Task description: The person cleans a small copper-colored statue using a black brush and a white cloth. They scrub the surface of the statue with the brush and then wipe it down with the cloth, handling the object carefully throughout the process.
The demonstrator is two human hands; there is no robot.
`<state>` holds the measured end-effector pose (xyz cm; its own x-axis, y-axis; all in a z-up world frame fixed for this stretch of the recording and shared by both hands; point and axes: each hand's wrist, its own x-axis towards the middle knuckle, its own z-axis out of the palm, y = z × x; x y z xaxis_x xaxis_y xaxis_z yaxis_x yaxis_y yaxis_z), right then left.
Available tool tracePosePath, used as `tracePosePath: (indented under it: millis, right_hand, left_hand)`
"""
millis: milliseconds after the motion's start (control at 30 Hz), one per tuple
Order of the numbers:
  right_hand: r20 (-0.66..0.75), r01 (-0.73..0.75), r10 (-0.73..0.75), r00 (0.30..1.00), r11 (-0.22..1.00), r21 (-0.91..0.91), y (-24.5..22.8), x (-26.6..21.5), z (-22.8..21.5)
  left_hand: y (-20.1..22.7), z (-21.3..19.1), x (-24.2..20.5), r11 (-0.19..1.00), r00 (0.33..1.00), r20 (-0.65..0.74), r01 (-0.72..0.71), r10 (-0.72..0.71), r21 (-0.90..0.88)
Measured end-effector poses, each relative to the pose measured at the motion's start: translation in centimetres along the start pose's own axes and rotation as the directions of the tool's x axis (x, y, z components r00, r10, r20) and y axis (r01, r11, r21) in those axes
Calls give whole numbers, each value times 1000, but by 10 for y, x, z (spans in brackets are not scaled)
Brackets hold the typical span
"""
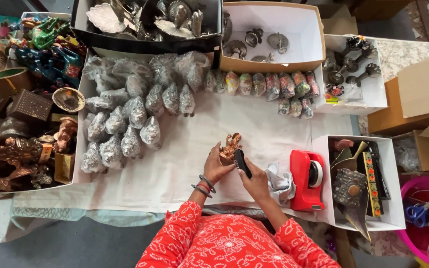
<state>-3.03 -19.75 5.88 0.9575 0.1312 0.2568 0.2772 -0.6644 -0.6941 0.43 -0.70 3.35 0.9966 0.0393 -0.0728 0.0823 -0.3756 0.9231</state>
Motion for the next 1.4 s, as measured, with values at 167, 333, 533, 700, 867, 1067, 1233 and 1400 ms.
tracePosePath:
  millis: [167, 333, 533, 700, 867, 1067, 1233, 1400]
  right_hand:
    - [89, -83, 102, 991, 976, -200, -8, 40, -1]
    - [161, -23, 88, 983, 929, -369, -17, 81, 5]
    - [133, -48, 81, 988, 972, -231, -4, 45, -3]
    - [176, -98, 123, 977, 984, -147, 12, -8, -24]
    - [108, -58, 71, 992, 991, -122, -27, 5, -34]
    - [147, 87, -40, 988, 941, -328, -39, 44, -12]
    - [147, 90, -31, 989, 906, -413, -46, 55, -15]
    - [217, 103, -28, 976, 933, -344, -38, 20, -43]
  left_hand:
    - [0, 5, -6, 999, 999, -19, -48, 48, 23]
    - [4, 4, -4, 997, 998, -16, -60, 61, 57]
    - [1, 6, -5, 993, 996, -29, -77, 80, 94]
    - [3, 2, -3, 999, 999, -41, -31, 31, -8]
    - [8, 5, -7, 999, 998, -39, -45, 46, 24]
    - [24, 21, -25, 963, 973, -123, -168, 196, 210]
    - [31, 31, -31, 922, 934, -203, -221, 294, 319]
    - [30, 29, -34, 926, 941, -174, -231, 291, 299]
